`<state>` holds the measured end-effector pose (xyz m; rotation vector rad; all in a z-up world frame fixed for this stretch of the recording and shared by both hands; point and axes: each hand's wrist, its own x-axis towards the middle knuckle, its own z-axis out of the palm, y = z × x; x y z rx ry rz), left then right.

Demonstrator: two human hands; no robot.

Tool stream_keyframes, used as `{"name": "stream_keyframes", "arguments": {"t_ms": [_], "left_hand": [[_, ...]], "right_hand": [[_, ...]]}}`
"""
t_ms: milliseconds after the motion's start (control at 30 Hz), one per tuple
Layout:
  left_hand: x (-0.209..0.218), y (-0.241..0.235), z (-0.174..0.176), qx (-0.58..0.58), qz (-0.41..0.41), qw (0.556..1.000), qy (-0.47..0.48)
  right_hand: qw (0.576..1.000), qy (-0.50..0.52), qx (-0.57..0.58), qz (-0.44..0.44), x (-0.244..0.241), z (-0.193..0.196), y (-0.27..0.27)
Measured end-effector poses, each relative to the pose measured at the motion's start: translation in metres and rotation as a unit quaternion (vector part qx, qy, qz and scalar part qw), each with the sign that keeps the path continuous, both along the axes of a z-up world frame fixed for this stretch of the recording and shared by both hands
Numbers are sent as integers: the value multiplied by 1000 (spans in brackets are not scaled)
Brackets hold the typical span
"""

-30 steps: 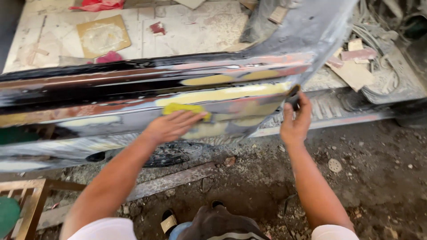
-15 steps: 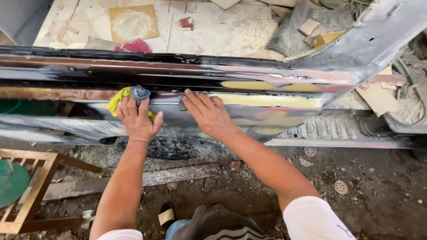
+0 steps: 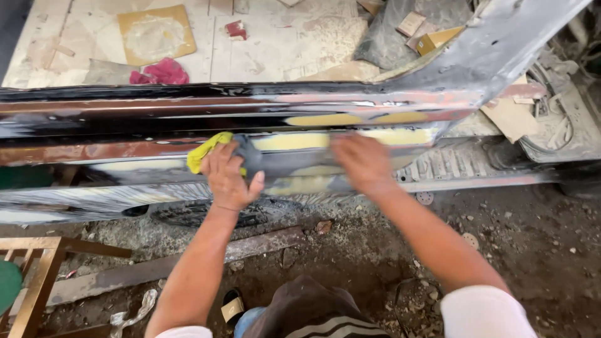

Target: The person wets a sanding block in a bucket of water and then uses it to sand the side of a car door. They wipe the sanded area with a yellow cloth and continue sanding and wiping the surface repeatedly.

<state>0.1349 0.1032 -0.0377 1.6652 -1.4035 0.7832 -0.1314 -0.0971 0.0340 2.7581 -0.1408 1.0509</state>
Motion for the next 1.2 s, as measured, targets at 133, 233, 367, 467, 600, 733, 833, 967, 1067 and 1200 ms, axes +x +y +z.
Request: {"name": "stream_keyframes", "arguments": {"t_ms": [133,233,367,467,600,733,833,967,1067,1200], "left_hand": [[-17,-11,17,-91,-30,993,63],[-5,2,15,-92,-40,994,48],[8,7,14,-31,77,996,13],[7,5,15,-67,105,992,18],[0,-1,19,-86,133,987,24],[3,7,20,-72,144,987,25],[10,15,17,-29,133,991,13],[23,17,19,-57,154,986,19],[25,13,18,-107,154,981,39],[18,2,24,-122,194,973,23]], "right_hand": [[998,0,13,58,68,26,52],[999,25,-12,37,32,8,21],[998,-16,-7,-55,-82,13,-39],[994,-44,-6,-102,-116,22,-43],[999,20,47,0,-66,0,-42],[998,16,44,52,57,18,44],[998,3,18,67,77,16,62],[997,46,68,14,3,5,3],[997,-10,36,-68,-78,10,-28],[992,-50,-32,-114,-95,3,-41]]}}
